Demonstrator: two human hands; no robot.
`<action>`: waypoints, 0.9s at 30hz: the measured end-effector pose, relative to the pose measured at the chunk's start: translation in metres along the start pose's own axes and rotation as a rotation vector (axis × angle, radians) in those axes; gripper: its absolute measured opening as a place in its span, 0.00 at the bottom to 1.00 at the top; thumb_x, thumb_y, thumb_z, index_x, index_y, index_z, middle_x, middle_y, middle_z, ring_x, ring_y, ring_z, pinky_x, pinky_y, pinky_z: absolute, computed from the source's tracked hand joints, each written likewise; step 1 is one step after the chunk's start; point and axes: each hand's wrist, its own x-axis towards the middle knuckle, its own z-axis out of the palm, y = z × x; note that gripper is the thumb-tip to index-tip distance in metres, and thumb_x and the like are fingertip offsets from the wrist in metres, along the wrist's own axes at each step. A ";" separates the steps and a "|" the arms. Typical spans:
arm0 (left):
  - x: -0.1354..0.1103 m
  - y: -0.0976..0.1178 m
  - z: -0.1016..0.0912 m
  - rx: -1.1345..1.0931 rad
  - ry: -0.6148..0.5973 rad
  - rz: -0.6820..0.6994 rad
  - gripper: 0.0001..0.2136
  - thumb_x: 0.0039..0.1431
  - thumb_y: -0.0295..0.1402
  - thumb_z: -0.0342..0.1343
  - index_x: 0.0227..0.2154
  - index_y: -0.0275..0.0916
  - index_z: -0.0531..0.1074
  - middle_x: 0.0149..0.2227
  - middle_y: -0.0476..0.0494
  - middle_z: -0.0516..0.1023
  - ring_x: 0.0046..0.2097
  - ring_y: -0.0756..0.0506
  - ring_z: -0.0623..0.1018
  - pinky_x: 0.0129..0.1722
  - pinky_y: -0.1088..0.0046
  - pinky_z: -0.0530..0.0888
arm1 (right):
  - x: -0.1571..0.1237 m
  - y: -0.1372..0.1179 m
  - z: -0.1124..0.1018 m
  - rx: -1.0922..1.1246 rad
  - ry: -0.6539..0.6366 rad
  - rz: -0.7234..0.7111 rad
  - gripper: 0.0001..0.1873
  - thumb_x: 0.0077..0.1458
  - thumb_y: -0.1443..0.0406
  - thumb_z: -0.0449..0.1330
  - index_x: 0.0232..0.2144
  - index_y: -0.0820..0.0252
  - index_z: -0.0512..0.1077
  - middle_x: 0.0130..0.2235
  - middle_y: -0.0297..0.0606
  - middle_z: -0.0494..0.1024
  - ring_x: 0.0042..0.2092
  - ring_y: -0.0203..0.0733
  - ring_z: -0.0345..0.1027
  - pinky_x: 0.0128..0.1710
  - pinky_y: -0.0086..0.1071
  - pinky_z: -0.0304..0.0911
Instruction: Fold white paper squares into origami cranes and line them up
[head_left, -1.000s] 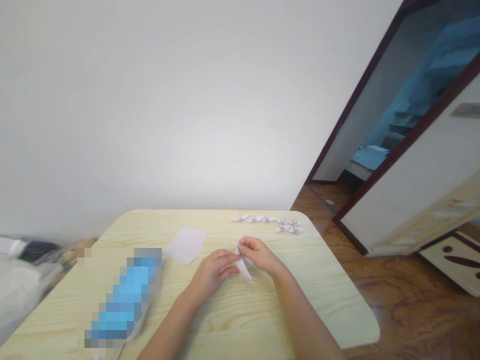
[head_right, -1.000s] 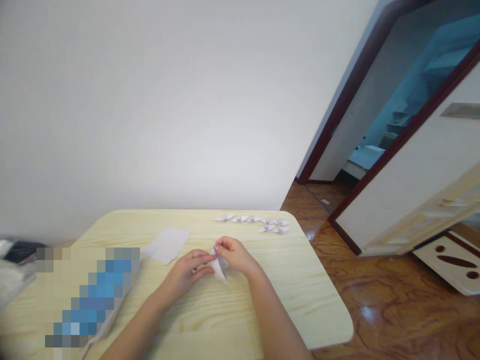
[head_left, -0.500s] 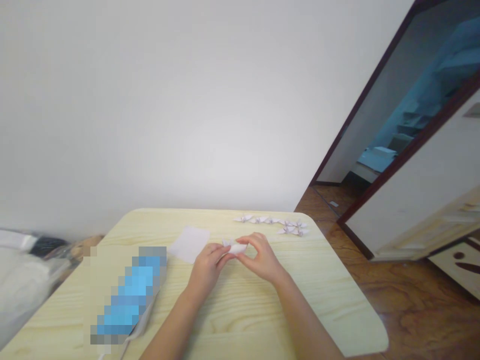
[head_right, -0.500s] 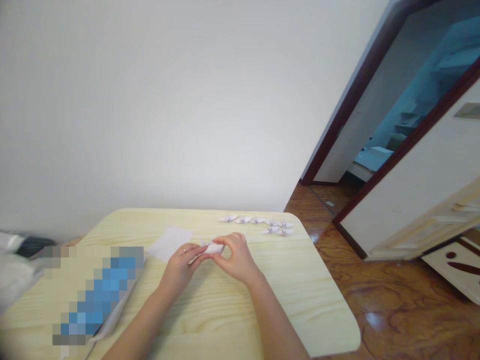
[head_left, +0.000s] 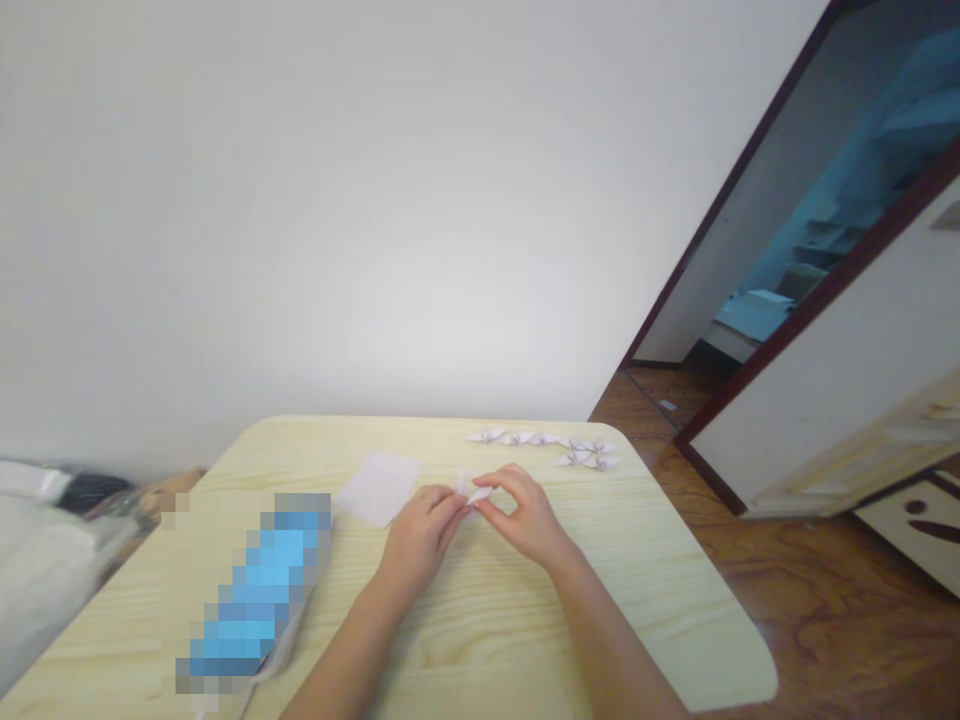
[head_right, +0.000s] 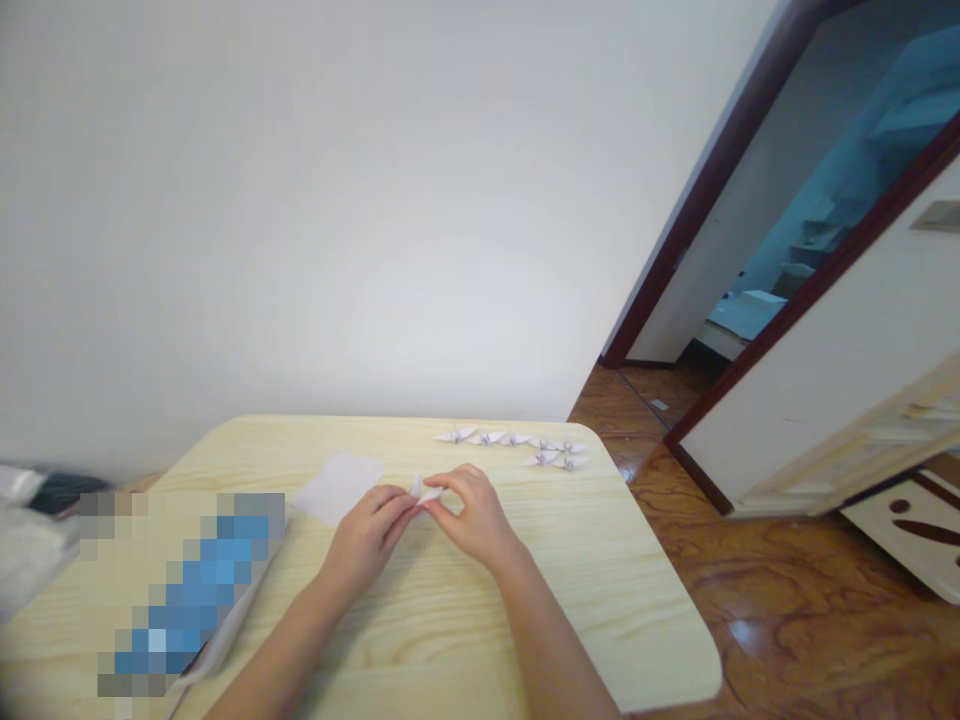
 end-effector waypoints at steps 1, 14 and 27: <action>0.000 0.001 -0.001 0.015 -0.018 -0.008 0.09 0.57 0.32 0.46 0.33 0.39 0.71 0.32 0.43 0.72 0.36 0.47 0.72 0.34 0.72 0.71 | 0.000 0.000 0.000 0.015 0.003 0.005 0.10 0.48 0.66 0.59 0.36 0.56 0.70 0.33 0.36 0.73 0.37 0.38 0.65 0.39 0.33 0.61; 0.000 0.003 -0.002 0.004 0.029 -0.047 0.07 0.56 0.34 0.48 0.34 0.39 0.70 0.33 0.44 0.70 0.37 0.47 0.70 0.36 0.71 0.70 | 0.001 -0.004 -0.003 0.022 -0.060 0.029 0.06 0.50 0.62 0.58 0.30 0.59 0.70 0.29 0.35 0.71 0.33 0.36 0.65 0.35 0.30 0.60; 0.000 0.003 -0.002 0.012 0.034 -0.070 0.08 0.58 0.32 0.45 0.31 0.39 0.68 0.33 0.44 0.70 0.37 0.46 0.70 0.36 0.71 0.69 | 0.001 -0.005 -0.003 0.012 -0.043 0.018 0.07 0.49 0.61 0.59 0.26 0.58 0.69 0.28 0.34 0.71 0.33 0.37 0.65 0.35 0.30 0.60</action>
